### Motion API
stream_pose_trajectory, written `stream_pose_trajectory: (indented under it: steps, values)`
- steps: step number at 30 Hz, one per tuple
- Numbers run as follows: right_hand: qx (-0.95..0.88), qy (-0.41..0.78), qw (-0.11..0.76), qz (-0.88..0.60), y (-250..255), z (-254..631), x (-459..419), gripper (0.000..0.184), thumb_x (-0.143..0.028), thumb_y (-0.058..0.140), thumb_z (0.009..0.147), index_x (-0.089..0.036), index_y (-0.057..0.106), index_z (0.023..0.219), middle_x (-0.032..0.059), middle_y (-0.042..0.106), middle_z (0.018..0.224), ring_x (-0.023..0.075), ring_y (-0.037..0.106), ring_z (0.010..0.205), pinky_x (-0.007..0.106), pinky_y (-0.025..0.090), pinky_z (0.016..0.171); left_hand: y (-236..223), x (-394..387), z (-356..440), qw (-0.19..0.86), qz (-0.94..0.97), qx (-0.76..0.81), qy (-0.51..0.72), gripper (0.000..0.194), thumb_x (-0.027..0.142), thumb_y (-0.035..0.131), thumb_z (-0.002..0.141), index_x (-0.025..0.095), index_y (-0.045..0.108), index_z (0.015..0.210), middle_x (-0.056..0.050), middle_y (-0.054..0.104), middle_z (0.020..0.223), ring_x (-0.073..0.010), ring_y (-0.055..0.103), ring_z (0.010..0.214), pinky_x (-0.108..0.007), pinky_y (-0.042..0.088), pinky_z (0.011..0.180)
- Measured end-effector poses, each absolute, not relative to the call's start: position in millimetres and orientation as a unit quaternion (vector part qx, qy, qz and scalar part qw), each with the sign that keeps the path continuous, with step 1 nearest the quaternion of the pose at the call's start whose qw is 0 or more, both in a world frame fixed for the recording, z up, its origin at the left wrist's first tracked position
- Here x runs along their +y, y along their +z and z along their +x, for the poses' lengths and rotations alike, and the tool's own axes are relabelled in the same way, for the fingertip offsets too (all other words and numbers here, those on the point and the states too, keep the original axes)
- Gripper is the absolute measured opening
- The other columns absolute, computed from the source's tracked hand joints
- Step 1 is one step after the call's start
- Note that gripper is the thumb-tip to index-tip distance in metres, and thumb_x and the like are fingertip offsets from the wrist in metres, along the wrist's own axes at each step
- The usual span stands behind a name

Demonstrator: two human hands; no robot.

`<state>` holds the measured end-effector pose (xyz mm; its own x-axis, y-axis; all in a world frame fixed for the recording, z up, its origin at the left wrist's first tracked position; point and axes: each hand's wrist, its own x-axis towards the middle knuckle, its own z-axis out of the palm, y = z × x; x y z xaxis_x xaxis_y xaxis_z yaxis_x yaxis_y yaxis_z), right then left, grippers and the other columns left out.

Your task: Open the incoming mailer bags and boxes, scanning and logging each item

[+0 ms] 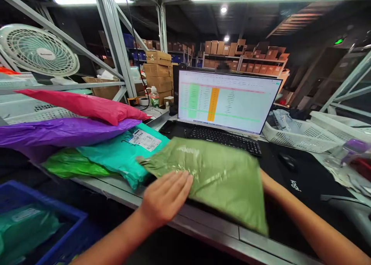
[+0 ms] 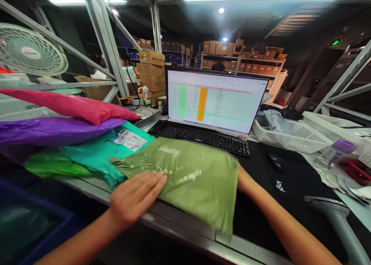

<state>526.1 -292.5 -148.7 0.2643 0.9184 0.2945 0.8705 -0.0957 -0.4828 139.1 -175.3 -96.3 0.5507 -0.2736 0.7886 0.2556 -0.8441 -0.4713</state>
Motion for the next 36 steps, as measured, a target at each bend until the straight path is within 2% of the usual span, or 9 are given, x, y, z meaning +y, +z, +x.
stream_pose_trajectory:
  steps: [6, 10, 14, 18, 22, 26, 29, 32, 36]
  values:
    - [-0.637, 0.123, 0.201, -0.734, -165.5, 521.6, -243.8, 0.044, -0.022, 0.060, 0.076, -0.017, 0.075, 0.117, 0.0128, 0.073, 0.111, 0.0258, 0.068, 0.104, 0.040, 0.053, 0.100, -178.4, -202.8, 121.4, 0.194, -0.904, -0.017, -0.380, 0.035, 0.014, 0.037, 0.106, 0.011, 0.071, 0.115, -0.007, 0.078, 0.112, -0.0184, 0.073, 0.102, -0.029, 0.059, 0.085]
    - [-0.613, 0.152, 0.147, -0.761, -152.8, 533.3, -252.7, 0.028, -0.020, 0.061, 0.078, -0.018, 0.077, 0.102, 0.0087, 0.074, 0.105, 0.0225, 0.069, 0.097, 0.030, 0.054, 0.088, -167.8, -194.8, 103.8, 0.132, -0.917, -0.121, -0.357, 0.047, 0.051, 0.049, 0.103, 0.012, 0.069, 0.120, -0.015, 0.072, 0.124, -0.0273, 0.068, 0.115, -0.043, 0.058, 0.100]
    - [-0.548, 0.108, 0.111, -0.822, -124.7, 551.4, -275.3, 0.026, -0.015, 0.054, 0.082, -0.013, 0.075, 0.096, 0.0137, 0.074, 0.097, 0.0232, 0.069, 0.085, 0.032, 0.052, 0.078, -164.1, -170.2, 89.5, 0.051, -0.891, -0.316, -0.322, 0.044, 0.046, 0.058, 0.098, 0.015, 0.067, 0.127, -0.019, 0.062, 0.138, -0.0364, 0.063, 0.122, -0.057, 0.056, 0.100]
    - [-0.488, 0.077, 0.105, -0.863, -85.9, 553.1, -299.9, 0.029, -0.031, 0.051, 0.091, -0.015, 0.074, 0.098, 0.0153, 0.076, 0.101, 0.0254, 0.070, 0.081, 0.033, 0.053, 0.070, -181.0, -172.3, 87.5, -0.117, -0.862, -0.380, -0.315, 0.037, 0.041, 0.065, 0.092, 0.017, 0.072, 0.120, -0.014, 0.067, 0.123, -0.0308, 0.068, 0.111, -0.048, 0.060, 0.095]
    - [-0.522, 0.063, 0.117, -0.842, -52.7, 521.9, -309.0, 0.050, -0.056, 0.041, 0.098, -0.020, 0.076, 0.101, 0.0097, 0.077, 0.102, 0.0273, 0.072, 0.089, 0.035, 0.054, 0.074, -185.9, -212.4, 97.9, -0.244, -0.820, -0.366, -0.367, 0.025, 0.034, 0.065, 0.089, 0.020, 0.076, 0.107, -0.009, 0.068, 0.103, -0.0240, 0.071, 0.097, -0.038, 0.062, 0.087]
    - [-0.611, 0.049, 0.058, -0.788, -29.6, 463.6, -306.8, 0.048, -0.056, 0.040, 0.100, -0.027, 0.077, 0.112, 0.0040, 0.078, 0.107, 0.0268, 0.072, 0.097, 0.034, 0.053, 0.079, -185.3, -258.0, 109.9, -0.338, -0.818, -0.316, -0.343, 0.023, 0.027, 0.070, 0.087, 0.025, 0.076, 0.108, -0.006, 0.067, 0.100, -0.0156, 0.070, 0.078, -0.026, 0.062, 0.071]
    - [-0.691, 0.000, -0.020, -0.722, -18.6, 408.6, -299.5, 0.040, -0.047, 0.042, 0.103, -0.028, 0.075, 0.118, 0.0051, 0.077, 0.110, 0.0245, 0.072, 0.100, 0.032, 0.050, 0.079, -189.7, -275.4, 116.8, -0.315, -0.826, -0.309, -0.350, 0.025, 0.019, 0.073, 0.084, 0.023, 0.076, 0.109, -0.007, 0.067, 0.103, -0.0161, 0.071, 0.080, -0.026, 0.063, 0.074]
    - [-0.747, -0.056, -0.110, -0.654, -18.2, 361.7, -287.2, 0.036, -0.041, 0.044, 0.105, -0.024, 0.075, 0.109, 0.0069, 0.077, 0.094, 0.0218, 0.072, 0.085, 0.029, 0.043, 0.066, -197.8, -278.4, 122.0, -0.261, -0.836, -0.313, -0.367, 0.020, 0.016, 0.074, 0.084, 0.019, 0.075, 0.104, -0.007, 0.067, 0.099, -0.0197, 0.072, 0.089, -0.029, 0.064, 0.081]
    - [-0.778, -0.120, -0.173, -0.592, -27.8, 367.6, -269.4, 0.036, -0.041, 0.046, 0.106, -0.018, 0.072, 0.095, 0.0098, 0.073, 0.083, 0.0208, 0.069, 0.074, 0.029, 0.029, 0.057, -213.2, -275.4, 128.7, -0.178, -0.854, -0.303, -0.384, 0.007, 0.016, 0.066, 0.090, 0.017, 0.070, 0.085, -0.006, 0.064, 0.088, -0.0191, 0.070, 0.078, -0.030, 0.064, 0.070]
